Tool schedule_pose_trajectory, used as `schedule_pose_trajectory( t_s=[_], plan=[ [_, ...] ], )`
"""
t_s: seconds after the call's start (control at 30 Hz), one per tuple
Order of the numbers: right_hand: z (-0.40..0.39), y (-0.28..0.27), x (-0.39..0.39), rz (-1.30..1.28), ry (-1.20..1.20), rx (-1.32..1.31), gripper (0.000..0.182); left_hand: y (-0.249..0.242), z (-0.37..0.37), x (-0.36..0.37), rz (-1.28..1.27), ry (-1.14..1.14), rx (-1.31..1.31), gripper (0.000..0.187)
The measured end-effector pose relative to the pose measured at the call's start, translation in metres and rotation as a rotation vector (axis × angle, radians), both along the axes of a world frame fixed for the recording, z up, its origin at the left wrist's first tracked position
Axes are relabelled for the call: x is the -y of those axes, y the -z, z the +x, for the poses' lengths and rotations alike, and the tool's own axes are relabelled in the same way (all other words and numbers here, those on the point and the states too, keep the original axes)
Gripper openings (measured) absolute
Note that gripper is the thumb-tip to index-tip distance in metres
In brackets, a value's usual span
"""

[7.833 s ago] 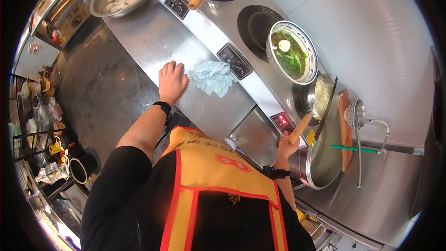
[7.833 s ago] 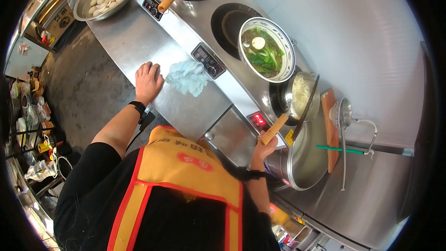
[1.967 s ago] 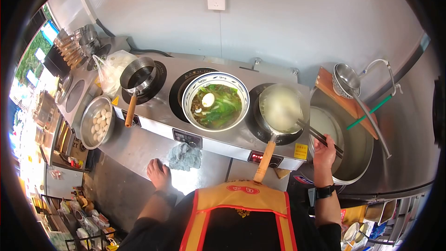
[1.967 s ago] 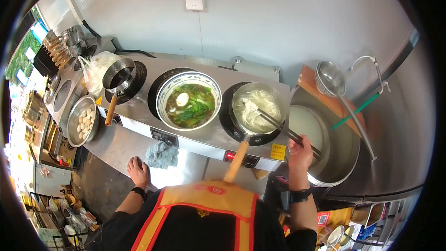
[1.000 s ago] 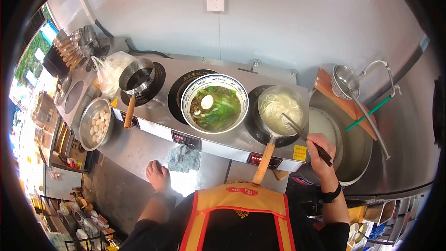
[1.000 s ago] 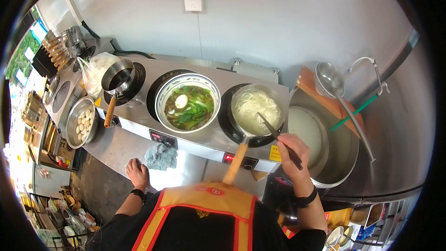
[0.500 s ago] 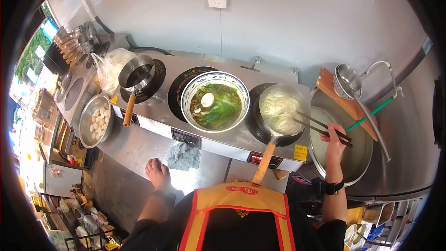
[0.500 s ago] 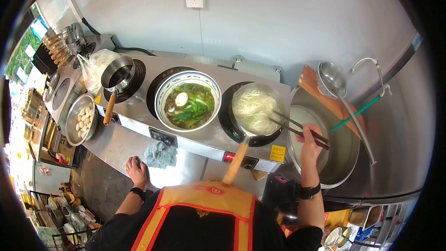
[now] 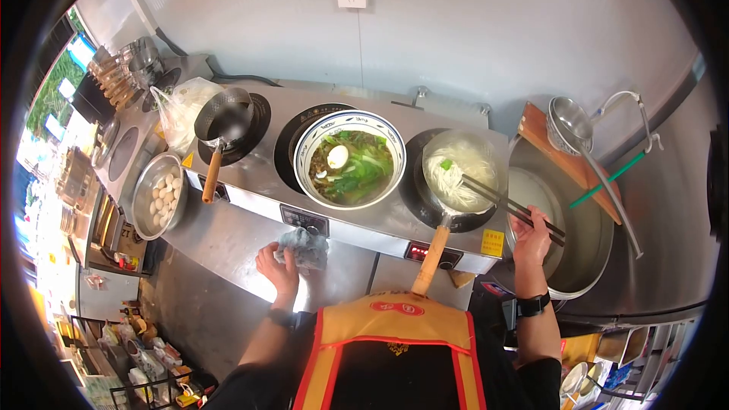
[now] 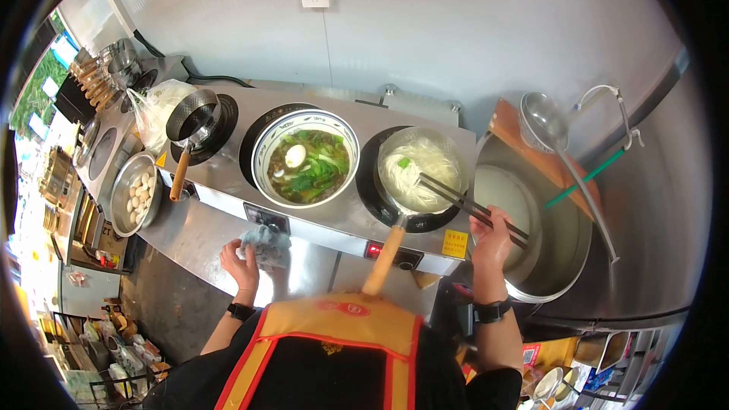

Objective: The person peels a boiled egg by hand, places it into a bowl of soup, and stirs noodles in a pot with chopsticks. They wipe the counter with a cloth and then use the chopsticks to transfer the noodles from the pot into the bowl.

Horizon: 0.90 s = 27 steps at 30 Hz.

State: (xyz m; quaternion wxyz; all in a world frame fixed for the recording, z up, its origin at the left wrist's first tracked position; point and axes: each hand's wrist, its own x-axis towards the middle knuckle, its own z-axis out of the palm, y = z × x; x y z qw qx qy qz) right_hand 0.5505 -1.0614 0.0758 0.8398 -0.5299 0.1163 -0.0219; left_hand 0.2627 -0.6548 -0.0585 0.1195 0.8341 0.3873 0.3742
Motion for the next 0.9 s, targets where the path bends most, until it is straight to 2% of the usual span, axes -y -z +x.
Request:
schedule_pose_trajectory(
  t_s=[0.07,0.1,0.13,0.17,0.2,0.27,0.3,0.33,0.37,0.4,0.43,0.47,0.6,0.67,0.7,0.77,0.8,0.87,0.9],
  plan=[
    [-0.004,-0.010,-0.001,-0.010,0.009,0.023,0.020,-0.007,0.012,0.002,-0.139,0.152,0.102,0.018],
    [-0.007,-0.017,-0.002,-0.072,-0.011,0.111,0.020,-0.011,0.023,0.009,-0.273,0.257,0.222,0.012],
    [-0.010,-0.024,-0.004,-0.134,-0.030,0.199,0.019,-0.005,0.031,0.012,-0.353,0.348,0.205,0.011],
    [-0.014,-0.034,-0.005,-0.195,-0.036,0.226,0.017,-0.018,0.042,0.025,-0.549,0.419,0.144,0.014],
    [-0.020,-0.045,-0.007,-0.192,-0.029,0.210,0.017,-0.009,0.052,0.031,-0.578,0.558,0.138,0.014],
    [-0.033,-0.068,-0.010,-0.414,-0.110,0.418,0.015,-0.022,0.072,0.049,-0.767,0.827,-0.040,0.016],
    [-0.042,-0.079,-0.011,-0.478,-0.160,0.468,0.013,-0.030,0.083,0.057,-0.861,0.947,-0.149,0.021],
    [-0.049,-0.089,-0.012,-0.475,-0.148,0.450,0.013,-0.036,0.092,0.067,-0.972,1.049,-0.149,0.021],
    [-0.055,-0.098,-0.013,-0.650,-0.172,0.617,0.012,-0.039,0.100,0.075,-1.087,1.147,-0.150,0.021],
    [-0.060,-0.107,-0.014,-0.829,-0.197,0.783,0.011,-0.037,0.110,0.079,-1.092,1.153,-0.174,0.021],
    [-0.065,-0.113,-0.015,-0.915,-0.227,0.804,0.010,-0.031,0.119,0.082,-1.141,1.234,-0.302,0.024],
    [-0.072,-0.115,-0.015,-0.915,-0.221,0.775,0.010,-0.028,0.125,0.088,-1.191,1.313,-0.435,0.027],
    [-0.086,-0.101,0.000,-0.882,-0.112,0.842,0.008,-0.038,0.144,0.118,-1.166,1.439,-0.594,0.038],
    [-0.088,-0.078,0.010,-0.819,-0.059,0.764,0.009,-0.054,0.150,0.136,-1.432,1.551,-0.486,0.051],
    [-0.090,-0.069,0.015,-0.813,-0.045,0.753,0.009,-0.053,0.153,0.139,-1.428,1.553,-0.508,0.051],
    [-0.093,-0.055,0.022,-0.673,-0.023,0.683,0.009,-0.056,0.158,0.145,-0.915,1.633,-0.563,0.060],
    [-0.095,-0.051,0.024,-0.665,-0.015,0.676,0.009,-0.057,0.161,0.147,-0.911,1.633,-0.578,0.060],
    [-0.099,-0.044,0.027,-0.545,0.018,0.606,0.010,-0.072,0.167,0.155,-0.603,1.535,-0.810,0.063],
    [-0.100,-0.041,0.029,-0.539,0.027,0.599,0.010,-0.068,0.169,0.156,-0.598,1.537,-0.823,0.063]
  ],
)
